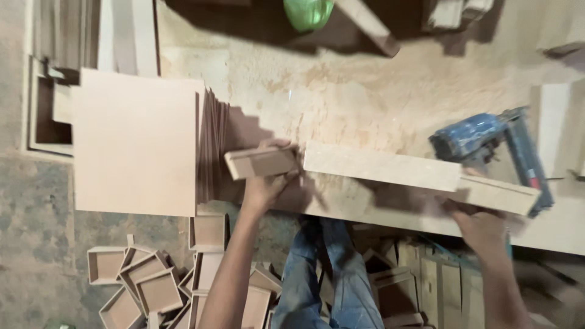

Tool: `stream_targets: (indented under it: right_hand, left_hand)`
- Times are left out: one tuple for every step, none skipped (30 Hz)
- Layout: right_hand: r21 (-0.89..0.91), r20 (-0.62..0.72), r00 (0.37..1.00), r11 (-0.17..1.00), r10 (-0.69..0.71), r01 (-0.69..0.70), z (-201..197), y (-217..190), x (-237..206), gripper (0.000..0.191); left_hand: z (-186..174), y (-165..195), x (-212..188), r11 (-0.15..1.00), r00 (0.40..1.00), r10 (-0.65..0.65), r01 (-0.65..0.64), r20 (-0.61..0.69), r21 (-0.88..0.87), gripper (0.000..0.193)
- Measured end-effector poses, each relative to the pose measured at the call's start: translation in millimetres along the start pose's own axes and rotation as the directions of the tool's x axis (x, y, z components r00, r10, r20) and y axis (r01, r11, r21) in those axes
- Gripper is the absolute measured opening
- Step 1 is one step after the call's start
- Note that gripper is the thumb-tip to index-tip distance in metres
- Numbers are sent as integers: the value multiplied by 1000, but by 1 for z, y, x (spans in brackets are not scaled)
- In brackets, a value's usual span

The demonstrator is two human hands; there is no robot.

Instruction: The person assembles small wooden boxes by applying glue to wooden pieces and joining them with a pneumatic nail gun. They repeatedly pick up pieces, align them, fasten them, and place completed boxes into a pile on the floor.

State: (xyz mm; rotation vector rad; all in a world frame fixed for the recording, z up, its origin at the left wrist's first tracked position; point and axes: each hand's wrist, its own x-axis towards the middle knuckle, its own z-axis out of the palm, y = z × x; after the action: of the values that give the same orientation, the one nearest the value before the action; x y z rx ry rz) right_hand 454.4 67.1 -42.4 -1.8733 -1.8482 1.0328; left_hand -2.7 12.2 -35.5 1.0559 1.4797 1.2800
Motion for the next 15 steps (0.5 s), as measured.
stream_targets:
  right_hand:
    - [18,-14,999,999,29,-28,2,-3,0,70]
    - [-51,-18,1000,999,-7,6,3,-7,0,67]
    - [-118,-25,999,992,-43,40,5,-12,0,65]
    - [-185,-32,996,980,-79,72,6,-15,1,63]
    - [-290,-36,990,949,-137,121,8,-19,1,66]
    - [-393,-32,981,904,-193,165,9,-21,2,68]
    - [-491,-20,969,846,-248,207,10,-22,2,70]
    - [-393,-29,979,903,-202,175,10,-22,2,68]
    - [-288,-34,987,947,-157,141,10,-22,2,66]
    - [-179,-35,993,979,-110,102,10,-21,2,64]
    - [-237,-15,989,961,-147,139,10,-19,1,61]
    - [-292,9,983,939,-185,179,9,-17,1,58]
    - [-344,34,975,913,-221,219,8,-15,1,54]
    - [-298,26,982,936,-188,187,9,-12,0,54]
    - [-252,21,988,956,-152,152,9,-9,-1,54]
  left_hand:
    - [0,-3,4,1000,999,0,1,43,-27,57]
    - [0,-5,7,996,999,4,-8,42,84,56]
    - [-1,-6,10,981,999,12,-21,47,194,55]
    - [-1,-5,13,953,998,21,-37,57,300,55]
    - [-3,-3,14,956,997,12,-35,81,293,55]
    - [-4,0,14,959,994,2,-32,107,283,55]
    - [-4,3,14,962,991,-7,-30,132,273,56]
    - [-5,6,17,970,986,-42,3,158,242,57]
    - [-7,10,21,976,980,-75,34,185,213,58]
    - [-7,13,23,981,971,-107,67,214,184,61]
    - [-8,15,25,978,966,-102,53,237,204,62]
    - [-8,18,28,974,961,-96,38,258,223,63]
    - [-9,19,30,970,956,-91,21,278,243,64]
    - [-9,20,31,965,954,-74,-5,291,263,64]
    - [-8,21,32,959,951,-59,-30,304,281,65]
